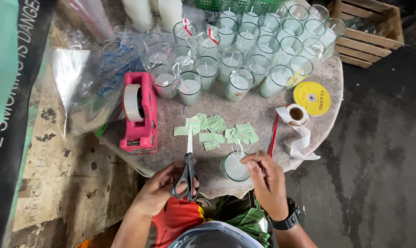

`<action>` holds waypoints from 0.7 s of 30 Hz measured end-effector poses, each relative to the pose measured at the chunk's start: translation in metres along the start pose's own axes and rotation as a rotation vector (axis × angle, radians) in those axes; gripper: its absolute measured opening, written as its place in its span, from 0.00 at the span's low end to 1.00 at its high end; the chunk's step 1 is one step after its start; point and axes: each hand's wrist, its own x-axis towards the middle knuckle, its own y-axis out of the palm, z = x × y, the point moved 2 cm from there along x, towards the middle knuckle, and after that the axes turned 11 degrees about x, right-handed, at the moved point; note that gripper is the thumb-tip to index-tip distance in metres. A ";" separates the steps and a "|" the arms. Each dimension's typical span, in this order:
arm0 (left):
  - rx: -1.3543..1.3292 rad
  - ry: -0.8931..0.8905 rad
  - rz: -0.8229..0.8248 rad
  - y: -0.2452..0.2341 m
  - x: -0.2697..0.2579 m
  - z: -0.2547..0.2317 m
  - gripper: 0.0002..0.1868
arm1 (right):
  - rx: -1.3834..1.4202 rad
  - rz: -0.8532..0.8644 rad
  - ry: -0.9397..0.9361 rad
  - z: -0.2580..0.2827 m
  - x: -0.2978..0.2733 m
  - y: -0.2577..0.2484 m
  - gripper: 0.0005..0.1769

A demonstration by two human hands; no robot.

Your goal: Attaching labels and decorative ribbons to the bottom of glass jars

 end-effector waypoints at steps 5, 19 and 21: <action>-0.114 -0.098 0.014 0.002 0.008 0.018 0.37 | 0.314 -0.096 0.198 0.001 -0.005 -0.002 0.13; 0.022 -0.192 0.416 0.023 -0.010 0.004 0.29 | 0.610 -0.166 0.115 0.007 -0.007 -0.001 0.14; -0.104 -0.520 0.490 0.033 -0.017 0.010 0.33 | 0.631 -0.176 0.112 0.009 -0.007 0.002 0.15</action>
